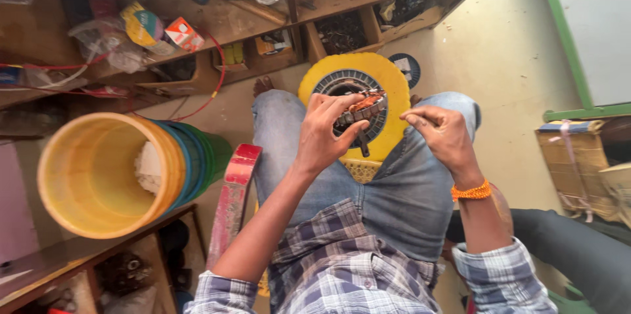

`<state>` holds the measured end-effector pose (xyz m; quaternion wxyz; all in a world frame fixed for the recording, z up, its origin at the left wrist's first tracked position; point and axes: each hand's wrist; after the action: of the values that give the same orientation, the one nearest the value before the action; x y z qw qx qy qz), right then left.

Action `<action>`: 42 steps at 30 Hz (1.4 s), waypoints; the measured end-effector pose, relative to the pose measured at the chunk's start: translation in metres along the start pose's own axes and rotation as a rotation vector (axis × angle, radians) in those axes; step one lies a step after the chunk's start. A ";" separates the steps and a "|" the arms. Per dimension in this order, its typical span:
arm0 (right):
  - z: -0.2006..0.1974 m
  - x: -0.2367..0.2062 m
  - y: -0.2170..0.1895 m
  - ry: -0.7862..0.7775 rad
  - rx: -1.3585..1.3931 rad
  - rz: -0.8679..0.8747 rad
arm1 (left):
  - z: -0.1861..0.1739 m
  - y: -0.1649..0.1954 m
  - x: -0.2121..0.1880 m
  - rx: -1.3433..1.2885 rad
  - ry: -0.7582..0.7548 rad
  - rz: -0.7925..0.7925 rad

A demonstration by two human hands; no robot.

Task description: The person sits on a chair and works on a small electrical component, likely a motor stator, resting it on a yellow stool. They repeatedly adjust and manipulate the copper windings with both hands, occasionally rotating the component to access different sections.

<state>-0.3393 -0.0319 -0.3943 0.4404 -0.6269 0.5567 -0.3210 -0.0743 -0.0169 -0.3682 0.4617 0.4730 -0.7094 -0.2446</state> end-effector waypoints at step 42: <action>0.032 0.053 -0.067 -0.088 -0.215 -0.346 | 0.000 -0.072 0.051 -0.756 -0.435 -0.361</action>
<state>-0.2743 -0.0782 -0.3512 0.3330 -0.7702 0.4519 -0.3028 -0.0485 -0.0941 -0.4031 0.3923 0.3251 -0.5574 -0.6555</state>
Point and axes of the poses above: each hand's wrist, its own x-axis towards the middle knuckle, its own z-axis out of the palm, y = z × x, and after that the axes turned 1 degree about -x, right-handed
